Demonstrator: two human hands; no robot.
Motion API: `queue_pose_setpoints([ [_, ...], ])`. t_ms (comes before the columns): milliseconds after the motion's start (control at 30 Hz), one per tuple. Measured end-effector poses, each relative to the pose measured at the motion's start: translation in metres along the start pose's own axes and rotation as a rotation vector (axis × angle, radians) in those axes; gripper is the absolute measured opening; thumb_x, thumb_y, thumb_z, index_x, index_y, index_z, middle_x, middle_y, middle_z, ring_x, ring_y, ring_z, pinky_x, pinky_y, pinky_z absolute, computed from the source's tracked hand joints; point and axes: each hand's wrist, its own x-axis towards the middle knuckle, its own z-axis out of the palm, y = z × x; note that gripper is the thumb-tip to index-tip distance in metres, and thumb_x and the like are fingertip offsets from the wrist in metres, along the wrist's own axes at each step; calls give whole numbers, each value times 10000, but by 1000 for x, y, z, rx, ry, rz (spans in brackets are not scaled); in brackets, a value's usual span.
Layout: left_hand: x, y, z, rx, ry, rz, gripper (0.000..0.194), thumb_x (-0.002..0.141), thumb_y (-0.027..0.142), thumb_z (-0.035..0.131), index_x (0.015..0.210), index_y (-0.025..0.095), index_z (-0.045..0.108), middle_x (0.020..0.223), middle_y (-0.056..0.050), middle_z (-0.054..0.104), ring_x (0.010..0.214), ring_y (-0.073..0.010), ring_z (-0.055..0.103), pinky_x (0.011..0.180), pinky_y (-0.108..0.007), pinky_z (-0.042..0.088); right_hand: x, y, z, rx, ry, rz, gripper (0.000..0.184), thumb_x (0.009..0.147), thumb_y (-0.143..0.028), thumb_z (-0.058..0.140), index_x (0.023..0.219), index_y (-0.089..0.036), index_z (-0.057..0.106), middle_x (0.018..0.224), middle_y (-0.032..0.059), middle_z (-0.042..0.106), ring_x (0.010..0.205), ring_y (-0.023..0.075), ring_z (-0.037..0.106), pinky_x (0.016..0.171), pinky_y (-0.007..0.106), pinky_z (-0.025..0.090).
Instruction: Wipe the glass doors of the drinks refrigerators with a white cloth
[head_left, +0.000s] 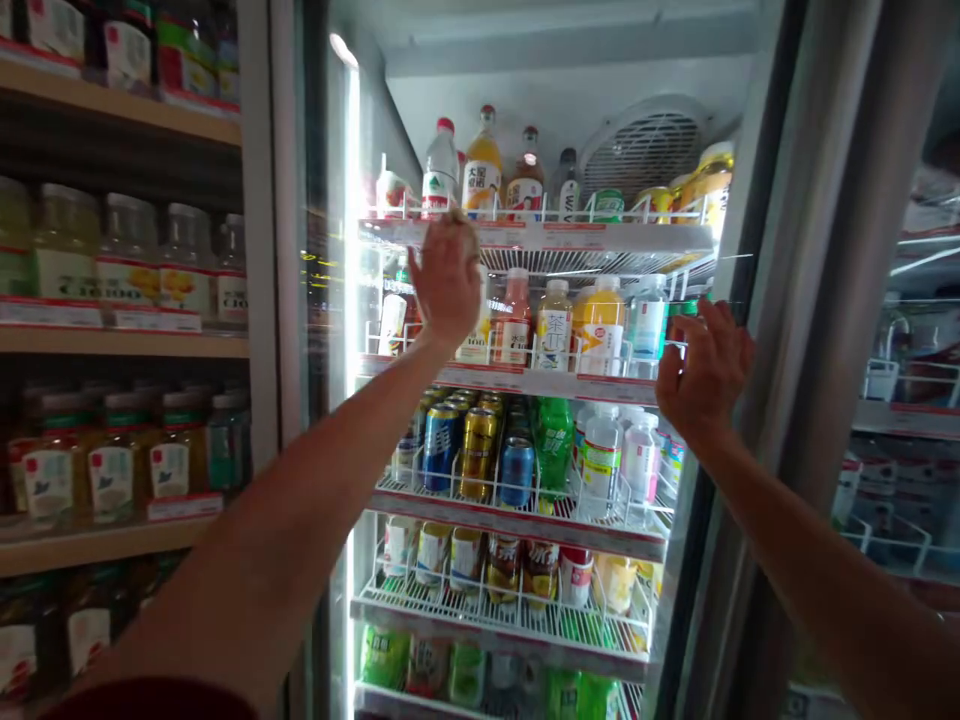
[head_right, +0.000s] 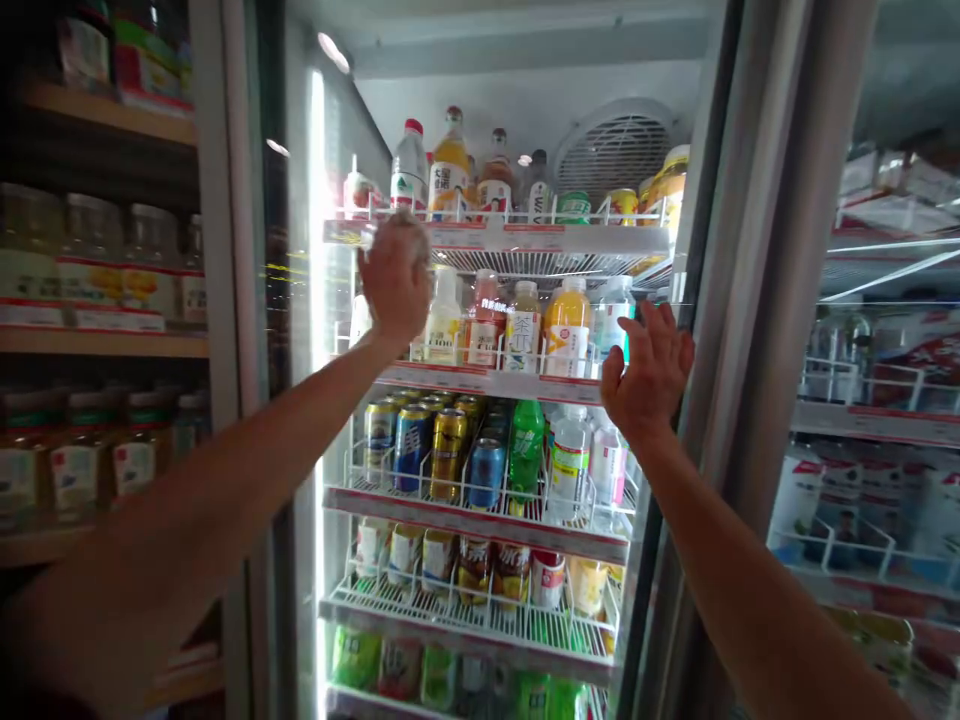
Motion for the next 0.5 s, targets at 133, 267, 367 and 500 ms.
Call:
queue_pose_setpoints([
  [133,-44,83,13,-107,-260,684,443,876,208,324,1307,257,409,1435,17,373,1373,-162,241,1143,-454,130,0,5,1,0,36,-49,359,825,-250,416,1153,-182,544,1337,116,493,1301,249,385,1040,486,289],
  [267,-38,63,5,-125,-367,801,406,873,238,366,1269,293,432,1432,68,374,1354,-132,274,1156,-414,85,-1,7,2,-24,57,-62,334,826,-250,405,1122,-180,545,1320,108,513,1288,237,408,1033,471,307],
  [367,-3,-7,-11,-96,-153,195,346,840,263,439,1180,313,483,1363,117,450,1301,-142,344,1156,-411,109,0,5,2,-35,56,-46,316,827,-239,410,1108,-186,543,1310,109,524,1287,240,411,1036,459,313],
  [500,14,-48,-20,-64,31,-154,441,883,180,251,1303,61,314,1455,-169,271,1355,-312,200,1042,-676,87,0,4,2,-40,59,-42,314,834,-251,421,1121,-195,536,1308,118,526,1280,253,421,1040,453,308],
])
